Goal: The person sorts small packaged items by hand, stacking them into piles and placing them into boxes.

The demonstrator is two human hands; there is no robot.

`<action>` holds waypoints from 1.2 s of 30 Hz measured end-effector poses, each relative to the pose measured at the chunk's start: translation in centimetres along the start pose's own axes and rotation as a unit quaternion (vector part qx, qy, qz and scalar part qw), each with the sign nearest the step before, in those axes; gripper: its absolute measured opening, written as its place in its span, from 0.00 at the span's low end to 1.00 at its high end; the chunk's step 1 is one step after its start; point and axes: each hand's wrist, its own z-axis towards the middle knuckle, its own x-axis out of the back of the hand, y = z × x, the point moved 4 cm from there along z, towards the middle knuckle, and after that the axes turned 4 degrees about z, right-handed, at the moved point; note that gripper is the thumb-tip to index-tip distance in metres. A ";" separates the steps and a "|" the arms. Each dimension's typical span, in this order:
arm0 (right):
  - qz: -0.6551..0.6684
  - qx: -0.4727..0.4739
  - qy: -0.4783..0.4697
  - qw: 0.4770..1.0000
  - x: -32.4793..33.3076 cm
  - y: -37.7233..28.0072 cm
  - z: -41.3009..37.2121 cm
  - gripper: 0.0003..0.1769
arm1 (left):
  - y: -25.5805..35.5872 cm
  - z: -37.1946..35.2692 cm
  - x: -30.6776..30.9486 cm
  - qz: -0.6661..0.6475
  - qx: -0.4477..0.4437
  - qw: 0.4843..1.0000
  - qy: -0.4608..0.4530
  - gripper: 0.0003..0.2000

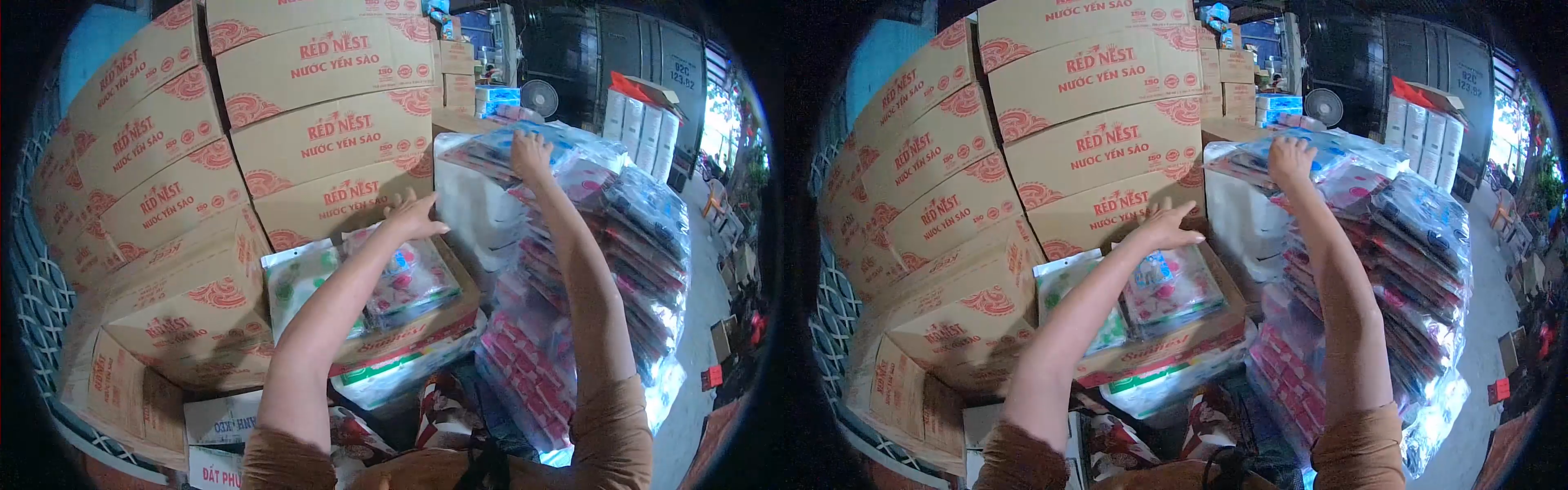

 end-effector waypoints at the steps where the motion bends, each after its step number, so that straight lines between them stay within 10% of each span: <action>1: 0.013 -0.003 0.006 1.000 -0.7 0.9 0.0 0.13 | 1.1 0.2 0.3 0.007 -0.012 1.000 0.005 0.41; 9: 0.065 -0.042 -0.014 0.997 -1.0 3.3 -0.8 0.10 | 4.1 -0.3 -0.7 0.032 -0.044 0.998 0.025 0.40; 12: 0.098 -0.038 0.099 0.989 1.2 3.5 -1.2 0.10 | 1.8 3.6 -3.2 -0.188 -0.134 0.973 0.008 0.37; 14: 0.108 0.025 0.265 0.958 5.1 1.9 -2.7 0.09 | 3.9 -0.8 0.3 -0.413 -0.084 0.906 -0.036 0.38; 17: 0.214 0.067 0.268 0.937 8.1 -1.2 -4.4 0.08 | 2.0 1.5 1.8 -0.583 -0.147 0.776 0.190 0.41; 22: 0.362 0.253 0.338 0.831 9.3 -9.8 -9.0 0.11 | -4.2 -4.1 7.7 -0.827 -0.048 0.544 0.132 0.30; 25: 0.423 0.307 0.356 0.775 7.6 -16.0 -12.9 0.13 | -13.6 -6.0 6.2 -0.748 -0.046 0.648 0.137 0.25; 36: 0.544 0.394 -0.039 0.740 -3.6 -31.2 -30.4 0.14 | -30.2 -21.1 -9.4 -0.374 0.211 0.881 0.198 0.26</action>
